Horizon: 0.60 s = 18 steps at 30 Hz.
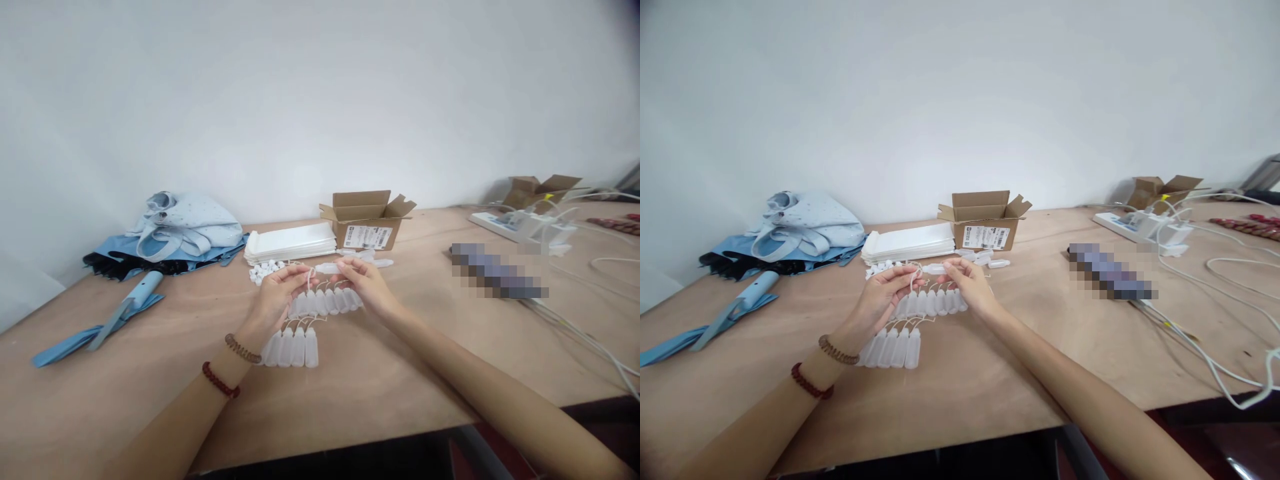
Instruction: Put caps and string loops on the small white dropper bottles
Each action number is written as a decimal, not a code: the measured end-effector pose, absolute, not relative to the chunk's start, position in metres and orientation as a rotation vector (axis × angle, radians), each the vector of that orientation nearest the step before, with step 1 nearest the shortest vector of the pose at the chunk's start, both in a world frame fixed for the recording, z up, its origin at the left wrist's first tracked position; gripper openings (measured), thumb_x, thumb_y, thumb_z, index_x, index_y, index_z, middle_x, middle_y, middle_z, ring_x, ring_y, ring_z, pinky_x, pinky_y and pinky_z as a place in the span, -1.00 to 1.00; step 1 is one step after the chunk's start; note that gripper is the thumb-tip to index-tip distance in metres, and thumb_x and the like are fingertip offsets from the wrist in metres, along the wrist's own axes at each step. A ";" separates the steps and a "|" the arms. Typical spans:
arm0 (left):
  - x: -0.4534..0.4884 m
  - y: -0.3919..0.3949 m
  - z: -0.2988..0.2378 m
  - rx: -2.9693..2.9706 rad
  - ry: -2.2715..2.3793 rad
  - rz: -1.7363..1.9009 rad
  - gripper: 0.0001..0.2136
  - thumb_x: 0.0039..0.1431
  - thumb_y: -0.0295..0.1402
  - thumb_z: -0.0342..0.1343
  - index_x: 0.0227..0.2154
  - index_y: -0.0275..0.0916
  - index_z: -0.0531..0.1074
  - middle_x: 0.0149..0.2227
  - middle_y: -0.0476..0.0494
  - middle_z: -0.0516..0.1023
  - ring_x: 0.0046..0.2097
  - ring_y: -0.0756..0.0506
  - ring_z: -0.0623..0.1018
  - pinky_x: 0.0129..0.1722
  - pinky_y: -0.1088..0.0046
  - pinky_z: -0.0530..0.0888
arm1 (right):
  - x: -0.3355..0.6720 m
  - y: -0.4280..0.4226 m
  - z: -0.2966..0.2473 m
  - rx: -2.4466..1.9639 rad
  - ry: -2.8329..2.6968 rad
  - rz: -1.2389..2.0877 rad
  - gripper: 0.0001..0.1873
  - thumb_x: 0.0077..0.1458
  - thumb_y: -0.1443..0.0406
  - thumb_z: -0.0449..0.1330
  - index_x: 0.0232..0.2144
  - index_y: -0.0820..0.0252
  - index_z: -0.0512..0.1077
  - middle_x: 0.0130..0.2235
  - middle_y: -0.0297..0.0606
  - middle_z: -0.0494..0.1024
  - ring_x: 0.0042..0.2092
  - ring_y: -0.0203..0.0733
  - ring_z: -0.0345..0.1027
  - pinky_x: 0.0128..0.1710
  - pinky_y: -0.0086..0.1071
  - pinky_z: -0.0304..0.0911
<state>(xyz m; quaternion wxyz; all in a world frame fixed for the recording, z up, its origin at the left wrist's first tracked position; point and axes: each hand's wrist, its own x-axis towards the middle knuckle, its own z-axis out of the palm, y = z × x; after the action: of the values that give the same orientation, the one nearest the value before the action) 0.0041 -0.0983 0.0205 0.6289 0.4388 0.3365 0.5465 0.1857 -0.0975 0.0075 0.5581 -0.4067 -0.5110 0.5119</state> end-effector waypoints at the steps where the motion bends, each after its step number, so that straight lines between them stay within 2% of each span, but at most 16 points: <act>1: 0.004 -0.099 0.021 1.007 0.773 1.247 -0.83 -0.13 -0.44 0.31 -0.41 -0.35 0.53 -0.36 -0.14 0.60 -0.31 -0.04 0.58 -0.13 0.42 0.45 | 0.186 -0.097 0.007 -0.961 -1.195 1.209 -0.66 -0.05 0.05 0.25 -0.32 0.18 0.42 -0.44 -0.29 0.53 -0.33 -0.19 0.40 -0.35 -0.37 0.22; 8: 0.004 -0.101 0.025 1.012 0.766 1.244 -0.84 -0.11 -0.43 0.31 -0.40 -0.34 0.53 -0.34 -0.15 0.61 -0.30 -0.03 0.57 -0.10 0.40 0.44 | 0.187 -0.100 0.009 -0.988 -1.257 1.228 -0.65 -0.02 0.04 0.22 -0.31 0.19 0.40 -0.45 -0.27 0.54 -0.40 -0.24 0.36 -0.36 -0.36 0.20; 18: 0.000 -0.100 0.025 1.031 0.801 1.227 -0.80 -0.12 -0.41 0.32 -0.37 -0.34 0.53 -0.40 -0.12 0.59 -0.34 -0.01 0.56 -0.20 0.45 0.45 | 0.185 -0.106 0.012 -0.949 -1.257 1.359 -0.67 -0.01 0.04 0.21 -0.39 0.21 0.40 -0.51 -0.30 0.52 -0.43 -0.29 0.32 -0.38 -0.41 0.17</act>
<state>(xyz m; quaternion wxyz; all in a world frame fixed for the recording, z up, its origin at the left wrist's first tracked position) 0.0000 -0.0998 0.0252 0.6250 0.4493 0.3489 0.5345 0.1847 -0.1060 0.0125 0.5061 -0.3935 -0.5213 0.5633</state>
